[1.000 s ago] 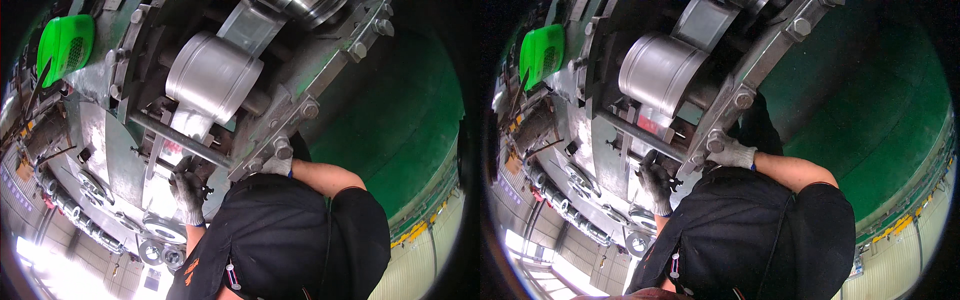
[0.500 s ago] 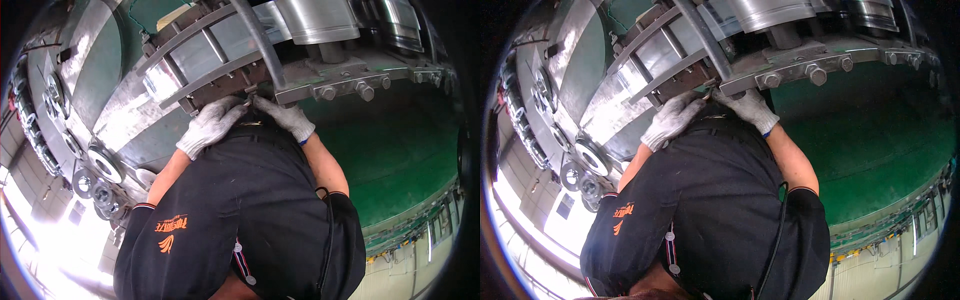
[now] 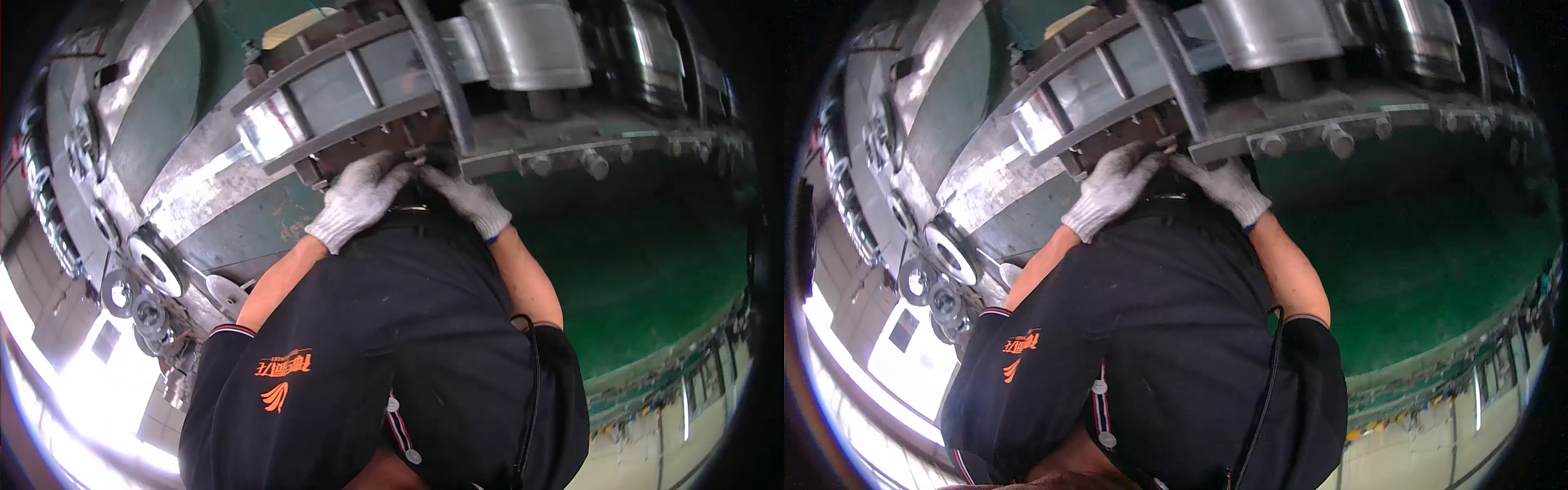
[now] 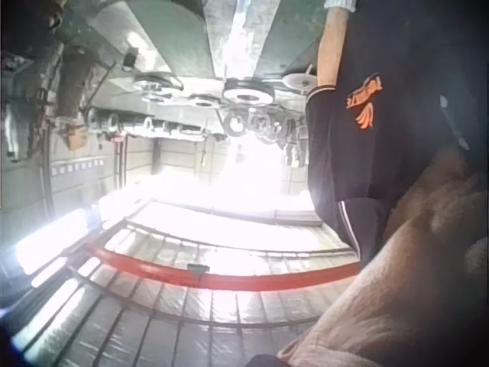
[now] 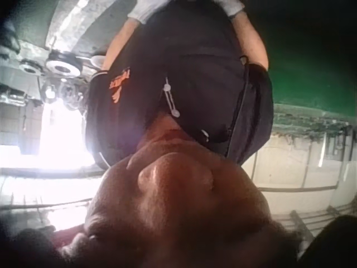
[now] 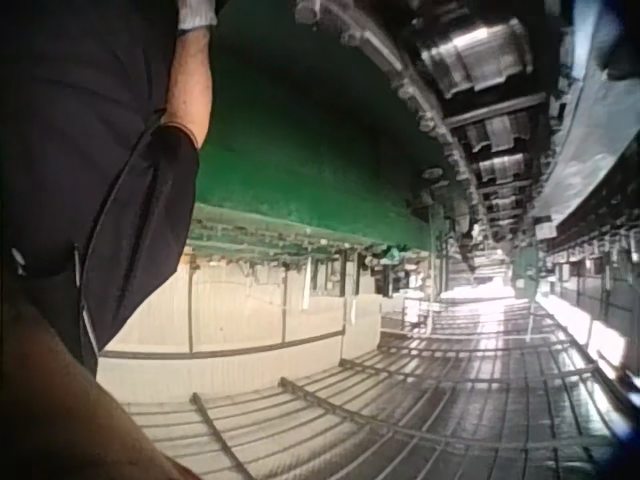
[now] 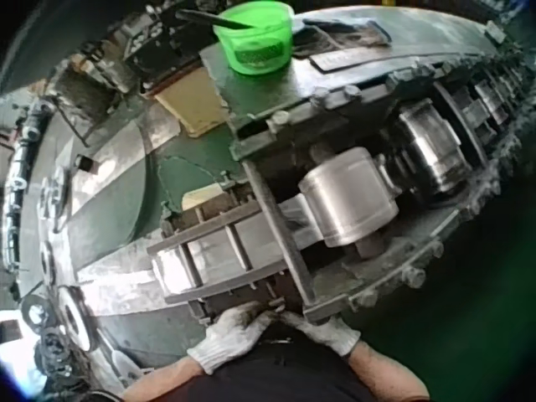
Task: Adjusting a metal processing production line using a wrench after organizing metal profiles.
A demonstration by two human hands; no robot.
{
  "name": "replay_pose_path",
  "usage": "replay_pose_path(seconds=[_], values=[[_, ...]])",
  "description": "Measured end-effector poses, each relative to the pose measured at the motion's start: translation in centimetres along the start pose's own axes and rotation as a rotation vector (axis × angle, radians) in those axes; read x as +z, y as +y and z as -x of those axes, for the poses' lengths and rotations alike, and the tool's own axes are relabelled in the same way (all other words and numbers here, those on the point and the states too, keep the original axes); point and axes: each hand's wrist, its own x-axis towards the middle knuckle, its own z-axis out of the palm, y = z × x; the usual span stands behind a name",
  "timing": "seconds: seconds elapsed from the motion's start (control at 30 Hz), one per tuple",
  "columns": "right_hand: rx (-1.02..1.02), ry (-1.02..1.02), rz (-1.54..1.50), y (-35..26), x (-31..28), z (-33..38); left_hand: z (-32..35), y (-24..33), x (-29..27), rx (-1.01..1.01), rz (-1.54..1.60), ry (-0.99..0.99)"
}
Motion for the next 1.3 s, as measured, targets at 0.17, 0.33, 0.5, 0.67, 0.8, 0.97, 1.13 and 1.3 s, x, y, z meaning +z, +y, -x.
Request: replay_pose_path(seconds=[0.17, 0.33, 0.5, 0.67, 0.8, 0.97, 1.13, 1.3], values=[[0.060, -0.065, 0.058, -0.8, -0.9, 0.0, 0.4, 1.8, -0.7, -0.071, -0.204, 0.000], [0.063, -0.134, -0.163, -1.8, -0.8, -0.1, 0.9, 2.5, -1.2, -0.114, -0.197, -0.032], [0.102, -0.130, -0.203, -4.3, -0.9, 0.1, 2.7, 1.7, -4.1, -0.009, -0.155, -0.107], [0.167, -0.118, -0.349, -4.1, -0.7, 0.4, 2.6, 0.6, -16.0, 0.081, 0.133, 0.348], [0.203, -0.181, -0.374, -4.6, -1.0, 0.0, -3.5, 0.8, -24.1, 0.060, -0.209, 0.654], [0.168, -0.123, -0.332, -5.4, -0.8, 0.3, -7.4, 0.3, -25.1, -0.055, -0.239, 0.464], [0.178, -0.069, -0.406, -5.6, 0.0, 0.7, -8.9, -3.3, -25.0, 0.103, 0.298, 0.365], [0.139, -0.114, -0.436, -4.8, -0.1, 0.6, -8.5, -3.5, -24.9, 0.162, 0.401, 0.287]])
